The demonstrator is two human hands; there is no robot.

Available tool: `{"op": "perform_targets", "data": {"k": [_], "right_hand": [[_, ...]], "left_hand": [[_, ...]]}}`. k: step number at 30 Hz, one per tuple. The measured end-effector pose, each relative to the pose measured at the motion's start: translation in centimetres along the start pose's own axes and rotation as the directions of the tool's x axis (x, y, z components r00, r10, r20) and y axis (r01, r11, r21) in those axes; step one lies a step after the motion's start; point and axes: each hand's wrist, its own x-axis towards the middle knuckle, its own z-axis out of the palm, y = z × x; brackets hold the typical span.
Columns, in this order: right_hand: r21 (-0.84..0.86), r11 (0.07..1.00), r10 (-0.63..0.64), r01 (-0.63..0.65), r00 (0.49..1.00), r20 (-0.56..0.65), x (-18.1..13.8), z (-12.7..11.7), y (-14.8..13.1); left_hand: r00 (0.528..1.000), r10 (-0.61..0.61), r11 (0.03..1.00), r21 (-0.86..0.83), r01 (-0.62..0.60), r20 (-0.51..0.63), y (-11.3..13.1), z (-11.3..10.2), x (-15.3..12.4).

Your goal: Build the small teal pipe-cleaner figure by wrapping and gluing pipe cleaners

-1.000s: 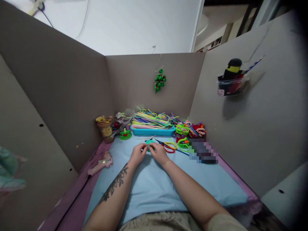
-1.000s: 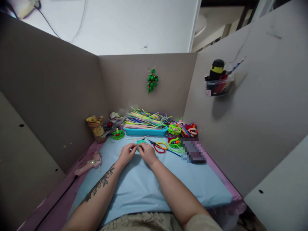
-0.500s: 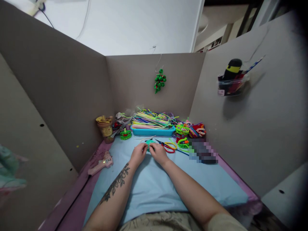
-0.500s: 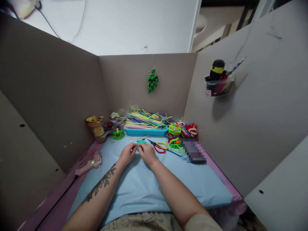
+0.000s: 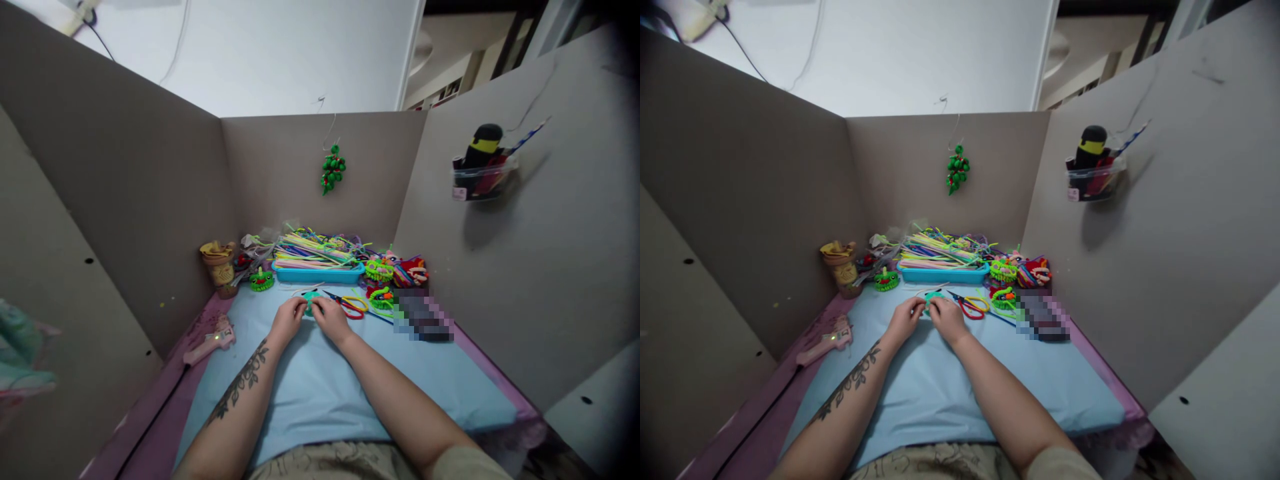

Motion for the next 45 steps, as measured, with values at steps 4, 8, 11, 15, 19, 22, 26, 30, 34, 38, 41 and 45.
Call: {"op": "perform_targets", "data": {"k": [4, 8, 11, 15, 19, 22, 26, 30, 34, 38, 41, 45], "right_hand": [[-0.008, 1.000, -0.006, 0.006, 1.000, 0.002, 0.0, 0.0, 0.0], [-0.015, 1.000, -0.026, 0.026, 1.000, 0.003, -0.1, 0.1, 0.0], [-0.029, 0.999, -0.032, 0.032, 0.999, 0.005, -0.1, 0.1, 0.0], [-0.036, 0.999, -0.037, 0.038, 0.999, 0.023, -0.1, 0.1, -0.2], [-0.034, 0.999, -0.034, 0.035, 0.999, 0.036, 0.0, 0.0, -0.4], [0.010, 1.000, 0.002, -0.002, 1.000, 0.015, 0.1, -0.1, -0.4], [0.188, 0.959, 0.228, -0.210, 0.970, -0.082, 0.4, -0.4, 0.4], [0.389, 0.849, 0.435, -0.357, 0.891, -0.131, 0.7, -0.5, 1.5], [0.484, 0.777, 0.513, -0.402, 0.850, -0.117, 0.9, -0.2, 2.1], [0.555, 0.716, 0.546, -0.424, 0.835, -0.066, 0.8, 0.6, 2.4], [0.581, 0.683, 0.553, -0.443, 0.833, -0.015, 0.7, 1.0, 2.6], [0.642, 0.611, 0.600, -0.463, 0.800, 0.006, 0.7, 1.2, 2.8]], "left_hand": [[1.000, -0.006, 1.000, 0.016, 0.006, 0.013, 0.3, 0.0, 0.0], [1.000, 0.007, 0.999, 0.039, -0.007, 0.015, 0.6, -0.1, -0.1], [1.000, 0.013, 0.999, 0.043, -0.014, 0.011, 0.6, -0.1, -0.1], [1.000, 0.007, 0.998, 0.063, -0.008, 0.011, 0.5, -0.1, 0.0], [1.000, 0.003, 0.998, 0.069, -0.004, 0.015, 0.5, 0.0, -0.1], [1.000, -0.013, 0.999, 0.029, 0.013, 0.019, 0.4, 0.0, 0.0], [0.992, -0.102, 0.994, -0.049, 0.099, -0.074, -0.4, -0.1, 0.2], [0.955, -0.249, 0.967, 0.017, 0.255, -0.160, -1.6, 0.1, 0.2], [0.948, -0.306, 0.940, 0.132, 0.316, -0.092, -2.4, 0.6, 0.0], [0.949, -0.315, 0.937, 0.152, 0.316, -0.031, -2.3, 1.0, 0.0], [0.947, -0.321, 0.943, 0.095, 0.320, 0.000, -2.3, 1.2, 0.1], [0.950, -0.311, 0.944, -0.108, 0.310, 0.016, -2.5, 1.5, 0.4]]}}
